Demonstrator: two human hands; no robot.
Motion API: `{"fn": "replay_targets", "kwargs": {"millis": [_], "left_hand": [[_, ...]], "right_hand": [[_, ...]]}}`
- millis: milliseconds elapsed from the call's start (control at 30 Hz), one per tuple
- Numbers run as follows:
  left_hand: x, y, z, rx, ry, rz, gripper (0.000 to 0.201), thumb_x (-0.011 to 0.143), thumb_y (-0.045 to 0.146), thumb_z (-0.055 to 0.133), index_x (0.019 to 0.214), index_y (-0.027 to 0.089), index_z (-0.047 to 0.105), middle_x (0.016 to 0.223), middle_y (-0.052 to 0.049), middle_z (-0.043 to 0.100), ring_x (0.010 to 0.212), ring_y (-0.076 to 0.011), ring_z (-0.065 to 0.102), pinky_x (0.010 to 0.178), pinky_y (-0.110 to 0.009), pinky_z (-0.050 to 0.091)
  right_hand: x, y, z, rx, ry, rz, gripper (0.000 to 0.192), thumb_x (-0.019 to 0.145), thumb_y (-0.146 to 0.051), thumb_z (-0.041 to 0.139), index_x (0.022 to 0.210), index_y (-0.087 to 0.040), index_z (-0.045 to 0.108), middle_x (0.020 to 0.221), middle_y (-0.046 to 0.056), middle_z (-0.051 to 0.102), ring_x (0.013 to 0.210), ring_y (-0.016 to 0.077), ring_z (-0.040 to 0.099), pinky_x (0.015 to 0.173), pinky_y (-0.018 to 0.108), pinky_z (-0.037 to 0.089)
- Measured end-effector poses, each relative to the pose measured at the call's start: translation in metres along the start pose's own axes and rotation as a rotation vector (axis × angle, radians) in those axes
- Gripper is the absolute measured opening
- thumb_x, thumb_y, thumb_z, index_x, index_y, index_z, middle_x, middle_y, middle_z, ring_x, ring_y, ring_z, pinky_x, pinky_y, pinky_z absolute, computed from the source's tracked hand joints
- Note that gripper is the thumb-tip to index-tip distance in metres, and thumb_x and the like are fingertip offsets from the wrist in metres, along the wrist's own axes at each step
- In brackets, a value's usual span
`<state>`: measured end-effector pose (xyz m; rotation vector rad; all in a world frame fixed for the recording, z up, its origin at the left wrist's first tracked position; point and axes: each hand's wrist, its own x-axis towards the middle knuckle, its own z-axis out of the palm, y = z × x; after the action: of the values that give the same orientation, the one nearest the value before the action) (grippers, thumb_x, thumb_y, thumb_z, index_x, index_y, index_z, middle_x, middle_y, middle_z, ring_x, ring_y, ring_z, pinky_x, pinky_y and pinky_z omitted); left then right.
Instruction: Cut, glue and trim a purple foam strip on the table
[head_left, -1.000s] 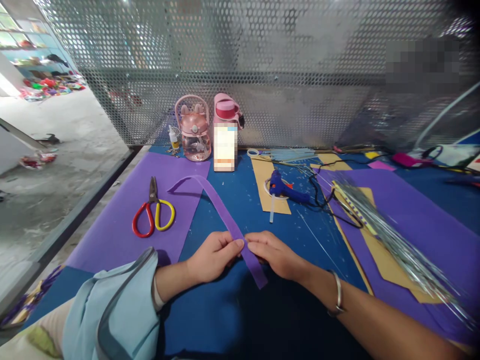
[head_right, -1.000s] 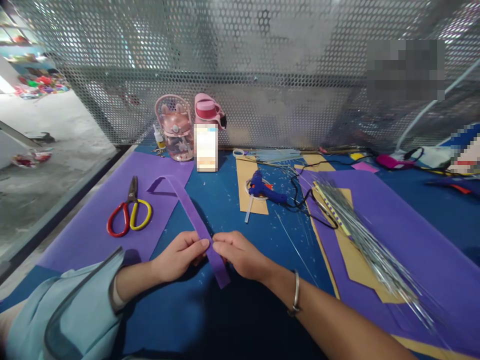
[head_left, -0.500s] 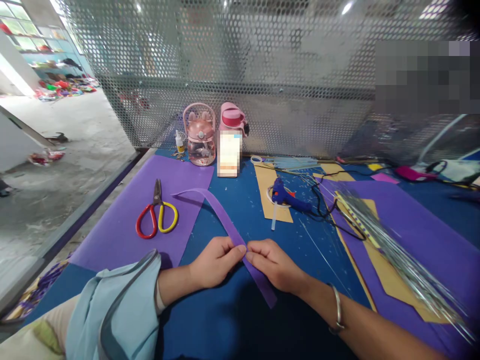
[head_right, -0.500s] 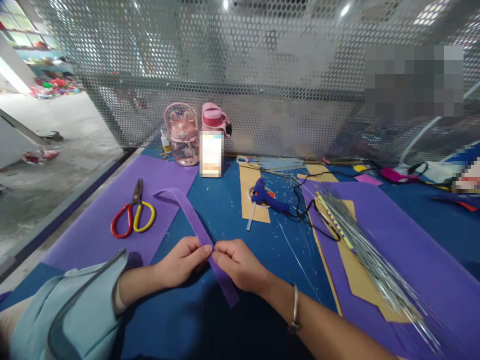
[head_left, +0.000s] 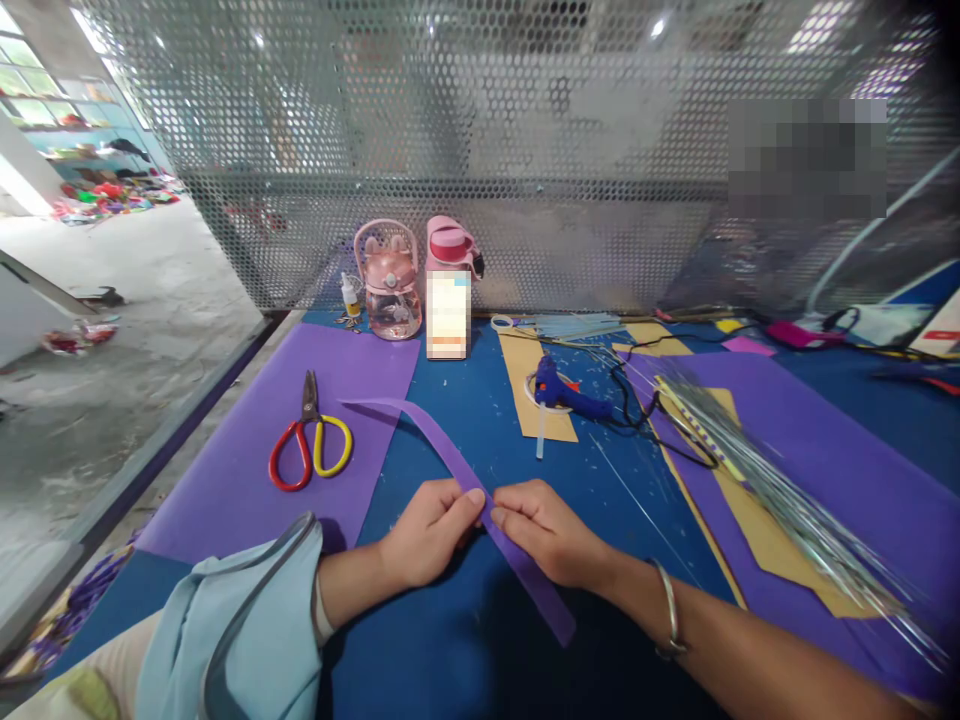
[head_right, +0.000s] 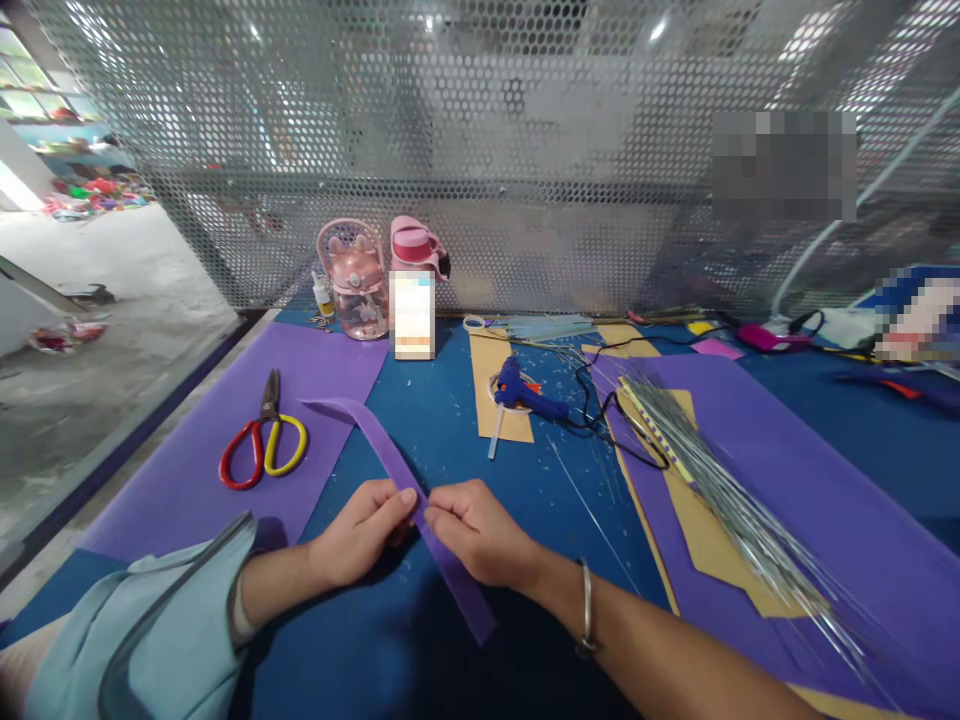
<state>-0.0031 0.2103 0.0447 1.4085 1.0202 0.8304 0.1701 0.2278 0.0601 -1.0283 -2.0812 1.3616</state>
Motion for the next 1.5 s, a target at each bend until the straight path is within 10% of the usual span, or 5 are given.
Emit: {"fn": "replay_targets", "kwargs": {"millis": [1500], "left_hand": [[0.0017,0.0046,-0.0019,0.125,-0.018,-0.04,0.048,0.09,0.045,0.037,0.051,0.018,0.038,0.047,0.005,0.036,0.047,-0.0077,0.031,0.046,-0.023,0.025]], "right_hand": [[0.0046,0.0041,-0.0027,0.075,0.003,0.076,0.033,0.081,-0.034,0.045,0.053,-0.02,0.035,0.05,-0.006,0.027,0.051,0.0089,0.027,0.048,0.023,0.024]]}}
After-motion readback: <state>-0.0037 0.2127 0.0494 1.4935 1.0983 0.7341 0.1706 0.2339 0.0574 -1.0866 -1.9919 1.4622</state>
